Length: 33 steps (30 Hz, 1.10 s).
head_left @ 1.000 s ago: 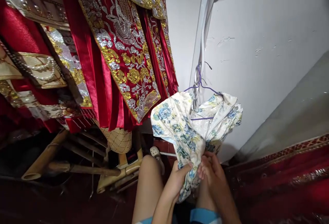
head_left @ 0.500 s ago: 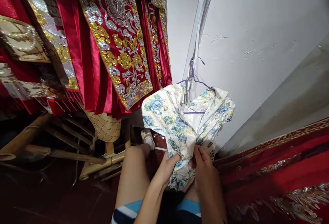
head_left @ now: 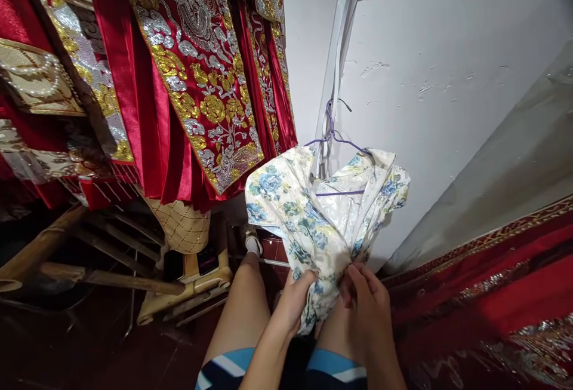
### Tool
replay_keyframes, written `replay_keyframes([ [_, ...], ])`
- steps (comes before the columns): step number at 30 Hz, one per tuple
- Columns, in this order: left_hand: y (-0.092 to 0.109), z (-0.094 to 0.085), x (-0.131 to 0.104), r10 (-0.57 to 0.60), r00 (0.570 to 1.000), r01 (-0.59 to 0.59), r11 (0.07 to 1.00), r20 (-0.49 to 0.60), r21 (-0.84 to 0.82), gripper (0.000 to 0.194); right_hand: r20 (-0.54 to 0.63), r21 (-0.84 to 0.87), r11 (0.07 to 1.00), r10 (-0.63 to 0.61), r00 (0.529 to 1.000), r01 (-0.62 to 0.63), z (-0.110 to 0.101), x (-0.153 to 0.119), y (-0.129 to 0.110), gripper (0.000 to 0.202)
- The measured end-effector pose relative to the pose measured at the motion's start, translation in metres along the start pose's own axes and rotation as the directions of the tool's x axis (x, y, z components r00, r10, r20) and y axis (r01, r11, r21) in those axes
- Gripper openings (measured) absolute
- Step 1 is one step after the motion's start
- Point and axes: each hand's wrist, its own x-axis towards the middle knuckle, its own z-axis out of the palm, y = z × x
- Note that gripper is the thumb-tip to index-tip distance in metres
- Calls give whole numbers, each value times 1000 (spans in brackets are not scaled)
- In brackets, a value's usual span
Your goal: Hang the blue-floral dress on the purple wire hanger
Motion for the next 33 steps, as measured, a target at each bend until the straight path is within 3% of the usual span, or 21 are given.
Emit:
replay_keyframes([
  [2, -4, -9, 6, 133, 980, -130, 991, -148, 32, 40, -39, 84, 994, 73, 997, -70, -3, -2, 0, 36],
  [3, -5, -14, 9, 241, 944, -227, 970, -228, 83, 42, -48, 106, 990, 96, 994, -91, -3, -4, -1, 35],
  [5, -4, -27, 13, 488, 802, -424, 872, -344, 246, 48, -43, 112, 987, 118, 992, -113, 2, -6, -3, 33],
  [6, -3, -32, 13, 597, 721, -495, 799, -352, 343, 50, -27, 110, 986, 126, 992, -123, 6, -7, -4, 33],
  [7, -1, -36, 12, 679, 665, -541, 724, -310, 428, 49, -6, 111, 986, 129, 992, -128, 11, -8, -6, 32],
  [8, 0, -37, 10, 725, 652, -570, 661, -221, 487, 45, 23, 112, 986, 124, 992, -126, 16, -9, -7, 31],
  [10, 0, -34, 3, 701, 713, -606, 592, 32, 532, 35, 91, 102, 989, 96, 991, -105, 27, -13, -11, 31],
  [12, -3, -26, -4, 611, 771, -603, 610, 179, 514, 29, 148, 68, 995, 59, 987, -69, 35, -17, -15, 32],
  [17, -13, -9, -9, 540, 837, -517, 733, 84, 442, 15, 245, -1, 999, 32, 969, -32, 41, -24, -16, 31],
  [22, -8, -9, -4, 557, 806, -575, 660, 199, 483, 9, 221, -30, 999, 32, 975, -26, 38, -16, -15, 28],
  [25, -6, -13, -2, 557, 796, -591, 630, 237, 504, 15, 196, -35, 998, 62, 979, -57, 38, 5, -25, 25],
  [29, -6, -18, 3, 560, 772, -617, 547, 302, 566, 15, 209, 52, 999, -3, 978, -8, 43, 63, -64, 25],
  [33, -1, -19, 9, 468, 783, -616, 490, 410, 617, 14, 233, 135, 991, -21, 972, -11, 55, 119, -118, 20],
])
